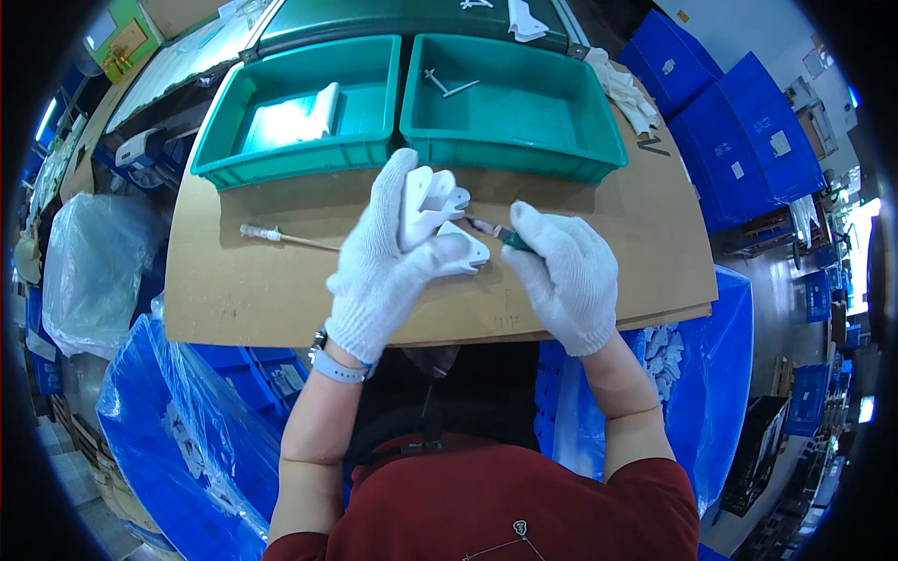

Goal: The person trims white plastic components using a utility knife, inserts a rod into the parts, and packages the components into a plastic bag by hand.

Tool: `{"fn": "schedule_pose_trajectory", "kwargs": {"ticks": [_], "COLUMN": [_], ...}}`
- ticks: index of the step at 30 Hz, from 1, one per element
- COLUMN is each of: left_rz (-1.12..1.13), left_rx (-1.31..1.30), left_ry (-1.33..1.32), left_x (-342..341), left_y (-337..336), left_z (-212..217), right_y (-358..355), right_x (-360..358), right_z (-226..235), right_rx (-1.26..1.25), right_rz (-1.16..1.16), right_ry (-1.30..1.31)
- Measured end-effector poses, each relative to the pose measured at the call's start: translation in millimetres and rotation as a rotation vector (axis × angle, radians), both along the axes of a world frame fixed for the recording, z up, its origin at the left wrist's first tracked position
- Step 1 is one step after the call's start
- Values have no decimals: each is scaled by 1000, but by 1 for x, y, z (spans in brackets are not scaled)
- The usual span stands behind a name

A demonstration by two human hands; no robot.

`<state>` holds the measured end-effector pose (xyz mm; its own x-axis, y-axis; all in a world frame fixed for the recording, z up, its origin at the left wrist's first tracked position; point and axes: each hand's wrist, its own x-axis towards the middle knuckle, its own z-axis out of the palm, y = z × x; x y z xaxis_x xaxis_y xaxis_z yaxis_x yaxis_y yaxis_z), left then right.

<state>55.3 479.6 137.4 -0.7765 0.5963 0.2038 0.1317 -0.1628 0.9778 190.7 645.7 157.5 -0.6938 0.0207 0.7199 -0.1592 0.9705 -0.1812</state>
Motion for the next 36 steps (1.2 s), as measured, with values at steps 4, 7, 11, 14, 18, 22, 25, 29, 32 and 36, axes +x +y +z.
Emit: {"fn": "schedule_pose_trajectory", "kwargs": {"ticks": [4, 7, 11, 14, 18, 22, 25, 29, 32, 36], "left_rz": [113, 64, 90, 116, 118, 19, 47, 129, 145, 326], "left_rx": [-631, -884, -812, -614, -459, -431, -390, -402, -375, -411], "left_ry": [582, 716, 900, 854, 887, 791, 754, 781, 762, 911], "left_x": [-36, -44, -49, -50, -49, -57, -59, -57, -54, -48], "left_y": [6, 17, 19, 14, -7, -29, -39, -50, -54, -57], "left_z": [1, -4, -22, -19, -16, -5, -6, -17, -12, -7], "right_y": [20, 39, 78, 128, 207, 238, 243, 240, 201, 97], "right_x": [-1, -15, -51, -96, -182, -254, -289, -298, -281, -209], "right_z": [-5, -6, -3, -3, -9, -26, -31, -24, -16, 22], "right_rx": [-113, -100, -86, -167, -903, -1461, -1632, -1588, -1501, -1179], "right_rz": [-126, -152, -171, -176, -266, -287, -213, -380, -189, 118], "right_ry": [-96, -107, -107, -104, -213, -80, 136, 196, 142, -223]}}
